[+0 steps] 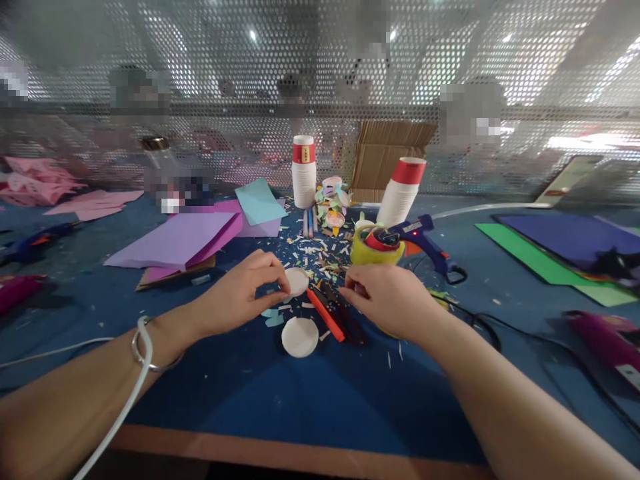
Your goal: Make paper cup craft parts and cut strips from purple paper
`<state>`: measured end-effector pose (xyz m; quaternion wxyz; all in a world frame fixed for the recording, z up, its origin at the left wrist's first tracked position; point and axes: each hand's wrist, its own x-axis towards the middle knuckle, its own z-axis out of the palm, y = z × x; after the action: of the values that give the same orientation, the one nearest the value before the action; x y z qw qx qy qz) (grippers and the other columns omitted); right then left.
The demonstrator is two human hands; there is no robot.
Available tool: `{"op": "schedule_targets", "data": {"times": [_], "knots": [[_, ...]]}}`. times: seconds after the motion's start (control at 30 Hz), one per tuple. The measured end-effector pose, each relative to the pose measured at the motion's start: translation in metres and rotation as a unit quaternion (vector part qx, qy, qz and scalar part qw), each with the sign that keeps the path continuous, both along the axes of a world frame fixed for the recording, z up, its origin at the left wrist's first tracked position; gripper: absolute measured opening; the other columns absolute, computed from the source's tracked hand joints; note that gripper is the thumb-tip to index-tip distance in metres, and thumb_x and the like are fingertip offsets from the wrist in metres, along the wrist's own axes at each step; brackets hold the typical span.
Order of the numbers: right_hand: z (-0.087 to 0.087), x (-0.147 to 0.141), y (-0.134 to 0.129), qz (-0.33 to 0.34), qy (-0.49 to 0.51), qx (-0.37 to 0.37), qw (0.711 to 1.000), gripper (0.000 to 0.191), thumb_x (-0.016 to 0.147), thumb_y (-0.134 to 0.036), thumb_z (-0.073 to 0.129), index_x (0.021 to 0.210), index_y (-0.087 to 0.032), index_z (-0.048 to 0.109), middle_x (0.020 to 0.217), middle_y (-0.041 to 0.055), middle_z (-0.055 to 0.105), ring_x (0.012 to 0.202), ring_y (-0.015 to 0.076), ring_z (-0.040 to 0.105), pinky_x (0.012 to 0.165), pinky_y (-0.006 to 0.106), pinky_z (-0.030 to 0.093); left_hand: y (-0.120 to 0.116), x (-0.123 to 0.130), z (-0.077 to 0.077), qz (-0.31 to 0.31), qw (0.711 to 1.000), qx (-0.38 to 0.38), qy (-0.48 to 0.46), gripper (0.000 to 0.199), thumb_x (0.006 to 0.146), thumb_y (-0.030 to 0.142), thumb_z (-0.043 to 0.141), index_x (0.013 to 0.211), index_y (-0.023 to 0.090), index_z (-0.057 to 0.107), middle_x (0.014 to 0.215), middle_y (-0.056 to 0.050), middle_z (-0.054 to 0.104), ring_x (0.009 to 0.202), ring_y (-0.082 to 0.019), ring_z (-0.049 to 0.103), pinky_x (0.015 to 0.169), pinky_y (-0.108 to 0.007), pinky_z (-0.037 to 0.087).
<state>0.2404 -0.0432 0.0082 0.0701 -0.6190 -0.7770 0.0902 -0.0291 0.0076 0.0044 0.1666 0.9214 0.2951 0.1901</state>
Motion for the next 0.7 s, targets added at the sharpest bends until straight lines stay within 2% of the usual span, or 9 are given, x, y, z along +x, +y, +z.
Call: {"op": "schedule_targets", "data": {"times": [0.13,0.23,0.3,0.37,0.43,0.5,0.63,0.7], "knots": [[-0.002,0.001,0.001,0.001,-0.001,-0.003,1.000,0.022,0.096,-0.037,0.052,0.084,-0.022,0.064,0.071,0.0012,0.068,0.062,0.0174,0.057,0.058,0.029,0.031,-0.007,0.000,0.005,-0.071,0.997,-0.036,0.016,0.012,0.099,0.027,0.059,0.098,0.021,0.069,0.105,-0.006,0.062,0.103,-0.022,0.058,0.092,-0.036,0.047],[-0.003,0.001,0.002,0.008,0.003,-0.005,1.000,0.023,0.096,-0.037,0.051,0.085,-0.022,0.064,0.072,0.0009,0.068,0.063,0.0173,0.057,0.058,0.030,0.031,-0.004,-0.005,0.007,-0.061,0.997,-0.031,0.042,0.012,0.098,0.027,0.060,0.105,0.021,0.068,0.107,-0.006,0.064,0.104,-0.023,0.060,0.092,-0.039,0.049],[-0.003,0.001,0.002,0.007,0.002,-0.005,1.000,0.023,0.097,-0.037,0.051,0.085,-0.022,0.065,0.072,0.0009,0.068,0.063,0.0174,0.058,0.058,0.029,0.031,0.006,-0.014,0.012,-0.025,0.999,0.000,0.042,0.013,0.094,0.025,0.064,0.106,0.022,0.068,0.109,-0.006,0.065,0.105,-0.024,0.060,0.092,-0.040,0.050],[-0.002,0.001,0.002,0.003,-0.001,-0.003,1.000,0.023,0.097,-0.037,0.051,0.085,-0.022,0.064,0.072,0.0011,0.068,0.063,0.0173,0.058,0.058,0.029,0.031,0.019,-0.029,0.017,0.057,0.997,0.050,0.035,0.012,0.093,0.022,0.061,0.103,0.022,0.068,0.106,-0.007,0.066,0.103,-0.024,0.061,0.092,-0.041,0.050],[-0.002,0.001,0.001,0.001,-0.001,0.000,1.000,0.023,0.096,-0.037,0.052,0.083,-0.022,0.064,0.071,0.0011,0.068,0.062,0.0170,0.057,0.057,0.029,0.031,0.035,-0.049,0.022,0.162,0.979,0.110,0.052,0.012,0.090,0.023,0.062,0.101,0.022,0.068,0.102,-0.007,0.066,0.103,-0.027,0.060,0.092,-0.044,0.050],[-0.002,0.001,0.001,0.003,0.004,0.005,1.000,0.023,0.096,-0.037,0.053,0.082,-0.022,0.064,0.070,0.0012,0.068,0.061,0.0167,0.057,0.057,0.029,0.032,0.050,-0.069,0.022,0.233,0.958,0.137,0.095,0.015,0.084,0.029,0.066,0.098,0.022,0.068,0.099,-0.008,0.065,0.103,-0.031,0.060,0.092,-0.047,0.050],[-0.002,0.002,0.001,0.017,0.011,0.021,1.000,0.024,0.096,-0.038,0.053,0.082,-0.021,0.064,0.069,0.0019,0.068,0.060,0.0163,0.058,0.056,0.028,0.032,0.071,-0.094,0.010,0.302,0.931,0.131,0.158,0.029,0.071,0.039,0.075,0.095,0.023,0.068,0.101,-0.011,0.066,0.105,-0.037,0.060,0.091,-0.052,0.050],[-0.003,0.002,0.001,0.018,0.011,0.030,0.999,0.024,0.096,-0.037,0.053,0.081,-0.021,0.064,0.068,0.0019,0.068,0.059,0.0159,0.057,0.055,0.028,0.032,0.076,-0.095,0.004,0.322,0.926,0.132,0.147,0.024,0.070,0.036,0.074,0.089,0.023,0.068,0.096,-0.011,0.066,0.103,-0.037,0.061,0.091,-0.051,0.050]]}}
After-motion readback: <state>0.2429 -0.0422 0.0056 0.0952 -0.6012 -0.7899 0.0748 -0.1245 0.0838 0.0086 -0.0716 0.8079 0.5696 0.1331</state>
